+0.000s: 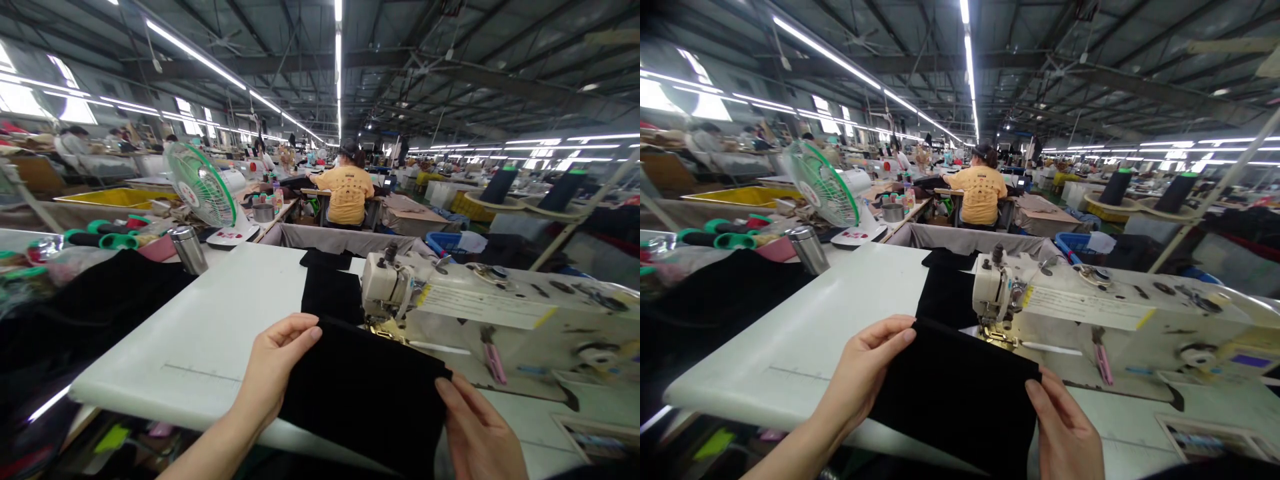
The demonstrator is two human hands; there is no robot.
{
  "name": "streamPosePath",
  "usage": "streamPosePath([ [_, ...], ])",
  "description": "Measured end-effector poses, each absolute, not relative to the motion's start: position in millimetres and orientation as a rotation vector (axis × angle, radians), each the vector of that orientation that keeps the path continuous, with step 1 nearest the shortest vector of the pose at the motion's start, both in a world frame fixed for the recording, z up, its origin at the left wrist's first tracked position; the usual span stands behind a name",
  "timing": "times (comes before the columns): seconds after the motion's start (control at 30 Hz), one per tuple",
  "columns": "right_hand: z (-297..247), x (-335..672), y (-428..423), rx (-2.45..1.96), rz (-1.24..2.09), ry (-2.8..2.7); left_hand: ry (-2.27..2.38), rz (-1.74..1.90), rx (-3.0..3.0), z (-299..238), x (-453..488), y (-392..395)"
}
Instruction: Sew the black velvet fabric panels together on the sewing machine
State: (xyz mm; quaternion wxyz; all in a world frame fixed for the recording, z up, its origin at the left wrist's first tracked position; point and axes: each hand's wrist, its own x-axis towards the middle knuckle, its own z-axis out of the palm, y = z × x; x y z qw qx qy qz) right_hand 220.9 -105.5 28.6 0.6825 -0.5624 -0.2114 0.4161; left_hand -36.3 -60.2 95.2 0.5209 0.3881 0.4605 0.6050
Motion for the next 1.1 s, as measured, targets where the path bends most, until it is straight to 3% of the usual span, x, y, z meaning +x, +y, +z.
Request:
streamPosePath([
  [0.27,10.9,235.5,-104.3,-1.256,0.893,-0.587,1.121,1.471,0.929,102.1,-32.4,-59.4],
  [0.63,49.2,208.9,-110.1,-1.236,0.622,-0.761,1.224,1.477,0.971,95.8,-33.9,-47.3],
  [1.1,54.2,206.8,-95.3,-1.119,0.724,-0.717,1.246,1.516,0.881,93.4,-35.6,-47.1],
])
